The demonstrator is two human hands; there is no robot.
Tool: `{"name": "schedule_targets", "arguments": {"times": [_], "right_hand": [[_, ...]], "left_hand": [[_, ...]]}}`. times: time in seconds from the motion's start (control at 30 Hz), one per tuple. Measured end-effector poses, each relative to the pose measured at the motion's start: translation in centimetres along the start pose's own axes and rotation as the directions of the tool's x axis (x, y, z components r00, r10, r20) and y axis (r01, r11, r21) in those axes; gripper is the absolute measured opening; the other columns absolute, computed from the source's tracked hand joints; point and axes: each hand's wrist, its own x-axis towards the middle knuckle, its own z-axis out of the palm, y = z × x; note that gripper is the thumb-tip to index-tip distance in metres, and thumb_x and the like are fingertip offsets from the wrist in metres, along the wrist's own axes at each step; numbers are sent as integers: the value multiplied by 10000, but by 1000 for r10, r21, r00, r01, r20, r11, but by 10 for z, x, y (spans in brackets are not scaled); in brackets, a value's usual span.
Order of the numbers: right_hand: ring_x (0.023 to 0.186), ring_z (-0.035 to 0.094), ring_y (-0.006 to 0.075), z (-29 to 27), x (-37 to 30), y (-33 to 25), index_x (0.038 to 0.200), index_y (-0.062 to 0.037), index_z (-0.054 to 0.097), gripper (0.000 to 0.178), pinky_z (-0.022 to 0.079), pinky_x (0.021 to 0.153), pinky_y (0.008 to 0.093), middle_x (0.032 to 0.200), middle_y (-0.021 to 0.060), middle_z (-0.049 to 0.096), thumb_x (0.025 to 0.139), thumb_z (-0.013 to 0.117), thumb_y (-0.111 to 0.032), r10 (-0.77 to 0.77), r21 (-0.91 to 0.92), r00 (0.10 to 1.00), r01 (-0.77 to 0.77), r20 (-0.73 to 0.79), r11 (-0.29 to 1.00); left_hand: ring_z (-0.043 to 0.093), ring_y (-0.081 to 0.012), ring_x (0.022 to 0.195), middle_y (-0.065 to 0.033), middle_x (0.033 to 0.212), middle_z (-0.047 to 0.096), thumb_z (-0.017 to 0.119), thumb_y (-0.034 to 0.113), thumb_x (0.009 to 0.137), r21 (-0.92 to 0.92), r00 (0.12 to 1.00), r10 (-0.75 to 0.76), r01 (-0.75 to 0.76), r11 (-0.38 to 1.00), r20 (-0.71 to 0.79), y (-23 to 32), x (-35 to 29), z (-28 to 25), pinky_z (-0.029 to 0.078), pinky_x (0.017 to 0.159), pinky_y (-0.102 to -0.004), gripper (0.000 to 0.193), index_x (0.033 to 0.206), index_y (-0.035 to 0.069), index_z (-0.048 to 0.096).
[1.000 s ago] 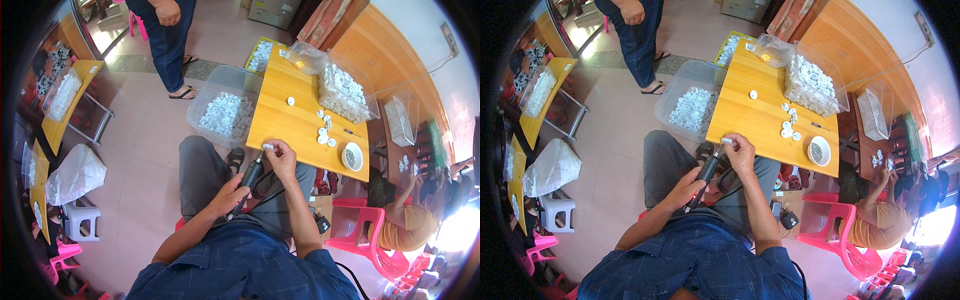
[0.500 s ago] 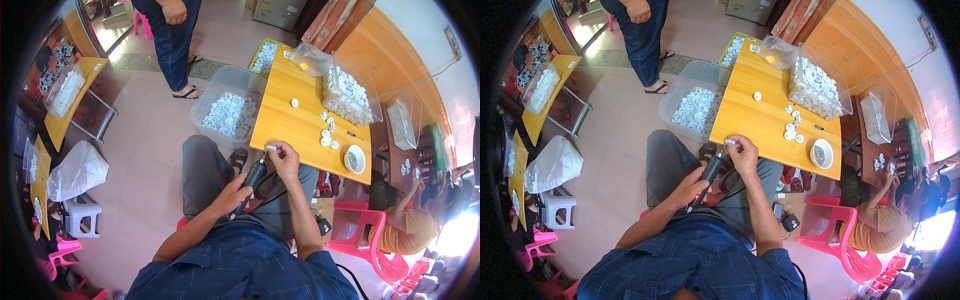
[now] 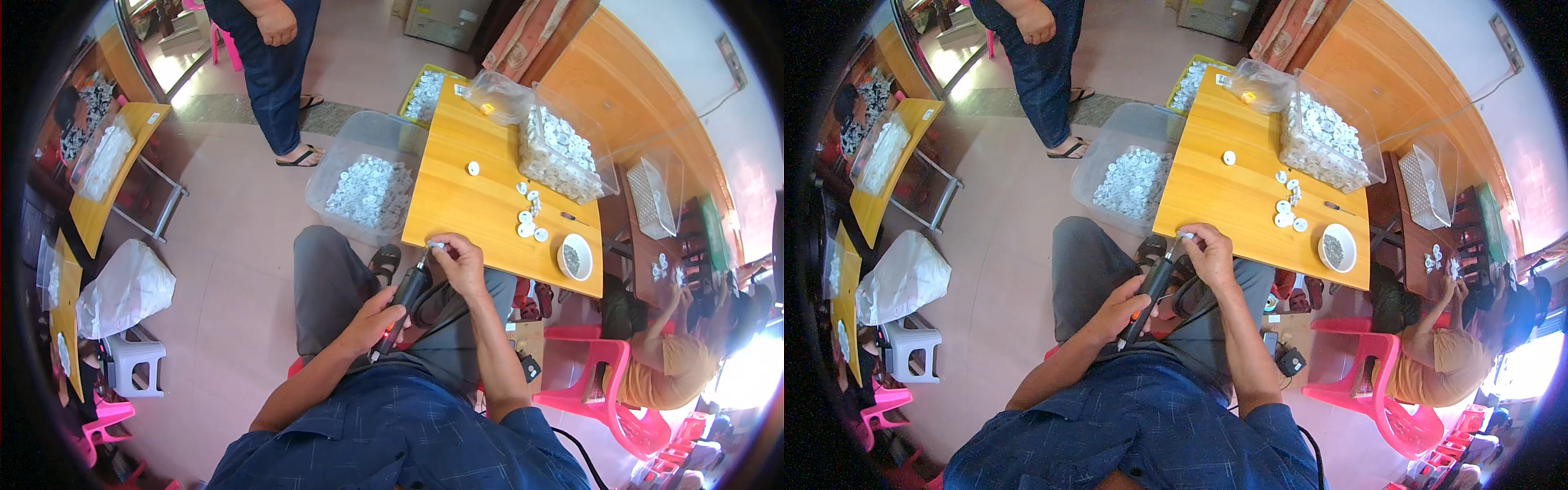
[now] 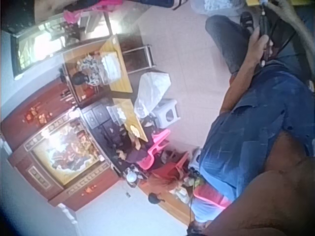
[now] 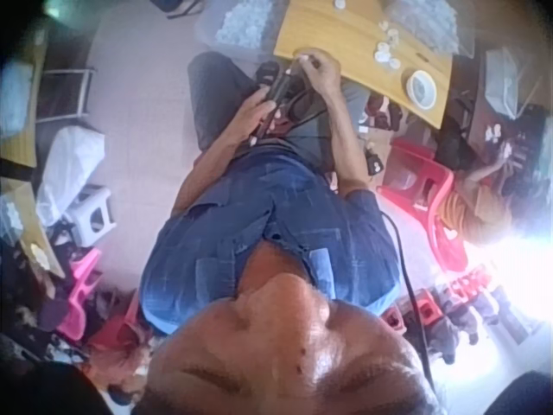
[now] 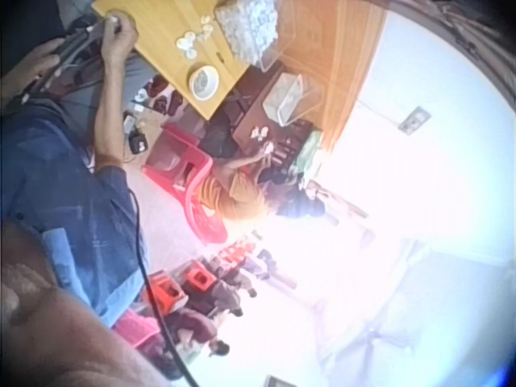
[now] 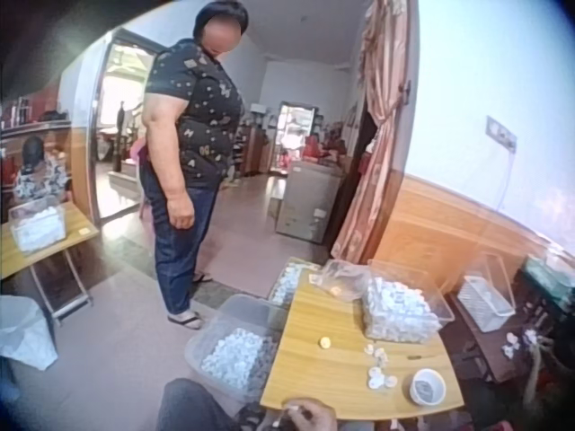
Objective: Assembling small plastic components using an electric screwdriver.
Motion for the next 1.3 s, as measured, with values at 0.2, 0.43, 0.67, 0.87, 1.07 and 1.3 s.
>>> {"name": "schedule_targets", "arguments": {"times": [0.2, 0.43, 0.67, 0.87, 1.07, 1.3], "right_hand": [[751, 587, 53, -1, 0, 1, 1013, -15, 709, 151, 498, 702, 209, 857, -11, 671, 868, 696, 27, -12, -23, 1000, 12, 20, 1000], [690, 588, 108, 0, 0, -1, 1000, -25, 710, 167, 491, 658, 249, 810, 46, 668, 840, 697, 18, -1, 16, 1000, 1, 12, 1000], [729, 579, 45, -1, 0, 1, 1017, -21, 706, 147, 491, 678, 209, 820, -21, 660, 880, 674, 22, -20, -3, 999, 20, 31, 1000], [730, 581, 46, -2, 0, 5, 1018, -21, 706, 153, 492, 680, 207, 820, -20, 665, 876, 676, 27, -40, -25, 999, 41, 35, 999], [724, 578, 44, -2, 0, 2, 1017, -22, 707, 154, 490, 674, 205, 810, -21, 659, 876, 674, 31, -8, 1, 999, 8, 35, 1000], [713, 574, 42, -2, 0, 4, 1018, -21, 704, 149, 490, 669, 205, 793, -27, 652, 881, 671, 27, 2, 14, 999, -3, 48, 1000]], "left_hand": [[608, -144, 603, -90, 867, 629, 506, 161, 977, -49, 1000, 3, -2, 999, 17, 0, -2, 1, 510, 525, -265, 443, 1396, 36, 429], [614, -141, 605, -87, 867, 631, 501, 166, 983, -76, 1000, -3, 4, 997, 12, 2, -3, 4, 518, 523, -260, 384, 1345, 47, 456], [617, -142, 600, -90, 861, 635, 511, 164, 979, -76, 1000, -1, 2, 997, 13, 1, -2, 3, 523, 526, -263, 365, 1320, 44, 466], [619, -146, 601, -97, 858, 640, 516, 166, 977, -85, 1000, 2, -1, 996, 8, 0, -1, 3, 525, 527, -264, 350, 1299, 36, 473], [618, -141, 599, -93, 855, 641, 518, 164, 976, -87, 1000, 14, -13, 996, 15, -1, 1, 2, 523, 522, -259, 346, 1296, 40, 476], [613, -135, 592, -83, 872, 637, 494, 173, 966, -27, 1000, 17, -16, 999, 23, -1, 2, 1, 516, 517, -249, 400, 1345, 47, 462]]}}
